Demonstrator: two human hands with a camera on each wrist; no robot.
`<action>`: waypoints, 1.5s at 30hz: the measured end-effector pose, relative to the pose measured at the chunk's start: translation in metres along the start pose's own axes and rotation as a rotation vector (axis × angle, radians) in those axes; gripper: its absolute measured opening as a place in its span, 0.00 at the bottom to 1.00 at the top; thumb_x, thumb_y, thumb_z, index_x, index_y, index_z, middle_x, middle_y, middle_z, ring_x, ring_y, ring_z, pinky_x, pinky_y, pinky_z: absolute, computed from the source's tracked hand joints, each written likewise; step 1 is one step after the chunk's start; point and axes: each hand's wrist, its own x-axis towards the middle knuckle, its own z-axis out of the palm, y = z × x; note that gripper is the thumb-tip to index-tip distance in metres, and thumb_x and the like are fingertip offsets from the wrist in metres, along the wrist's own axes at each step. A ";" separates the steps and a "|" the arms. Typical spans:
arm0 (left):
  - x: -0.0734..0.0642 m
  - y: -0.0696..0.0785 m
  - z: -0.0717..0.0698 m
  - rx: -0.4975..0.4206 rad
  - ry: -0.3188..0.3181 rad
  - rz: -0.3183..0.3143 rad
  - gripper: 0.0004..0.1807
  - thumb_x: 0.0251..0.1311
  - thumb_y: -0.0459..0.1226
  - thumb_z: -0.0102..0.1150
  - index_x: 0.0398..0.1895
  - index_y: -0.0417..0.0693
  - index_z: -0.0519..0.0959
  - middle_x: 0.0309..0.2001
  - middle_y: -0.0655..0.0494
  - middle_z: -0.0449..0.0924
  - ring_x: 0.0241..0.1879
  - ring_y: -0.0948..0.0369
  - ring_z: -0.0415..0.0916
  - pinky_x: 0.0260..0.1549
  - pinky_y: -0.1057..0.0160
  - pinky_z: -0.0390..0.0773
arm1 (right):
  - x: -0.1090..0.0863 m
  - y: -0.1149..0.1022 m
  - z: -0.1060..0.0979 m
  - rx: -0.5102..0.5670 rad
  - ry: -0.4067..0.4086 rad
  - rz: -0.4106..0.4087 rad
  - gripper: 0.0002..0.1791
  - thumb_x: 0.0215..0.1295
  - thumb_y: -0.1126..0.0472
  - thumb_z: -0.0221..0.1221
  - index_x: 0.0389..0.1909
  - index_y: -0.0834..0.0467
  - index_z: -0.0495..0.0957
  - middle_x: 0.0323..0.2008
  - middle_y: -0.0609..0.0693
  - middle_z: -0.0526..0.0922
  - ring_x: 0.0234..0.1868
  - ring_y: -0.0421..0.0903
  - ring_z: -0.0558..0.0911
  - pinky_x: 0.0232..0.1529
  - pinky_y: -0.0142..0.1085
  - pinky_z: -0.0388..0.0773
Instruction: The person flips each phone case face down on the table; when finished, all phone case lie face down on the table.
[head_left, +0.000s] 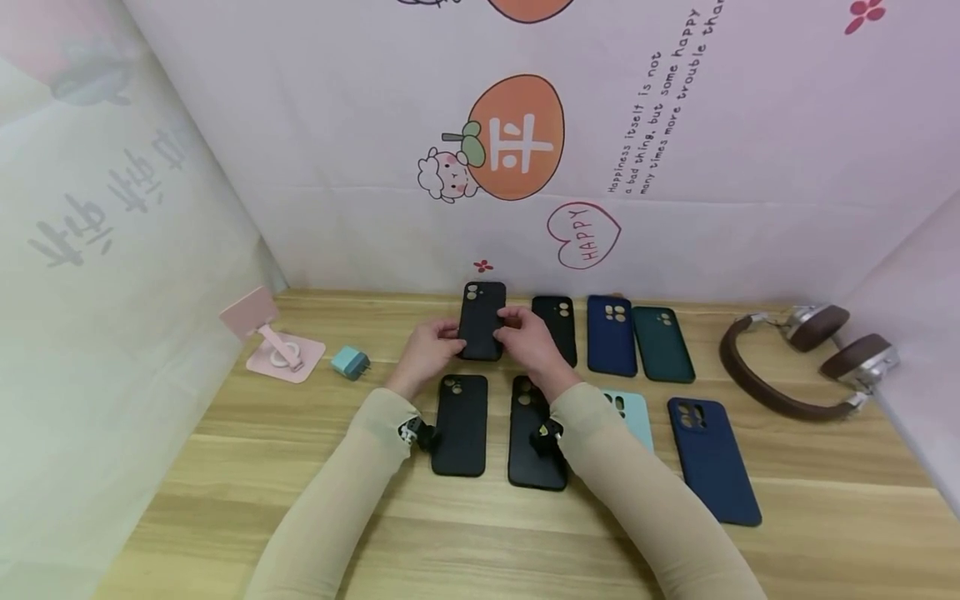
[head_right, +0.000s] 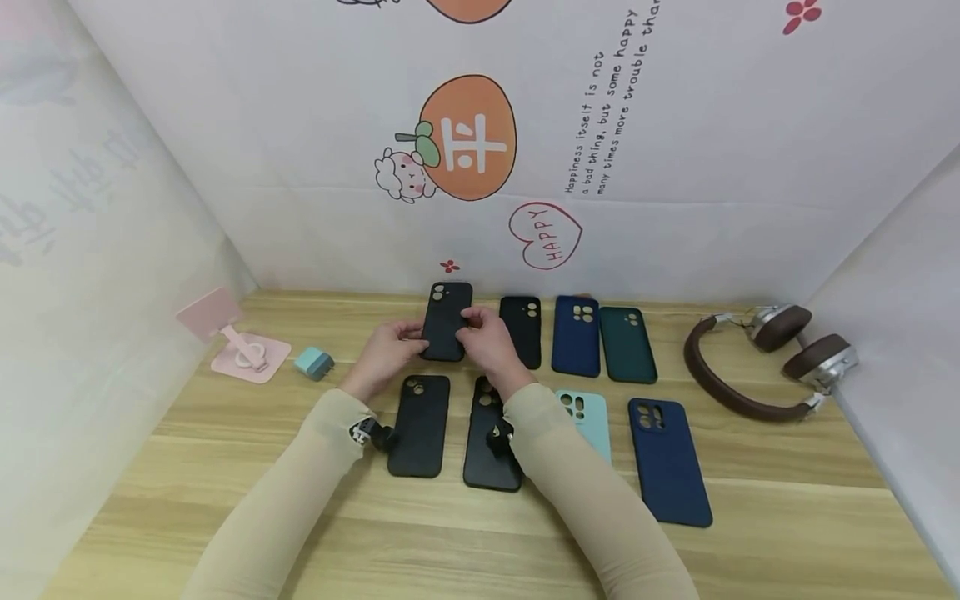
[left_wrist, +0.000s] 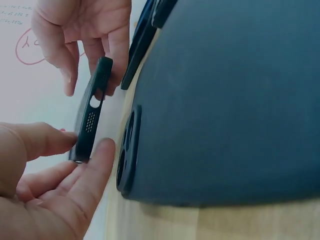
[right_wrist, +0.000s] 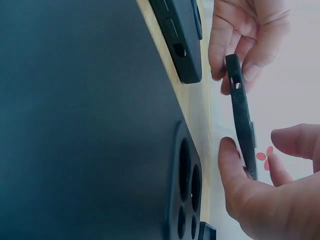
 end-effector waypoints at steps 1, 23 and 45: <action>0.000 0.000 0.000 0.004 -0.010 -0.003 0.25 0.65 0.31 0.59 0.64 0.35 0.71 0.55 0.42 0.76 0.53 0.51 0.76 0.45 0.58 0.80 | 0.000 0.000 -0.001 -0.021 -0.010 0.005 0.22 0.70 0.66 0.55 0.63 0.60 0.70 0.62 0.59 0.69 0.52 0.54 0.74 0.49 0.44 0.74; -0.014 0.032 0.023 0.188 -0.100 0.136 0.20 0.68 0.41 0.58 0.58 0.39 0.77 0.45 0.50 0.81 0.40 0.56 0.79 0.40 0.58 0.79 | -0.010 0.005 -0.058 -0.128 0.012 0.030 0.23 0.73 0.61 0.52 0.65 0.64 0.66 0.58 0.59 0.71 0.58 0.57 0.74 0.53 0.48 0.76; 0.004 0.041 0.089 0.180 -0.188 0.155 0.20 0.68 0.41 0.59 0.58 0.41 0.77 0.50 0.52 0.80 0.46 0.58 0.77 0.42 0.60 0.79 | -0.024 0.012 -0.104 -0.147 0.116 0.121 0.26 0.73 0.55 0.53 0.68 0.59 0.66 0.56 0.56 0.73 0.49 0.54 0.76 0.52 0.46 0.75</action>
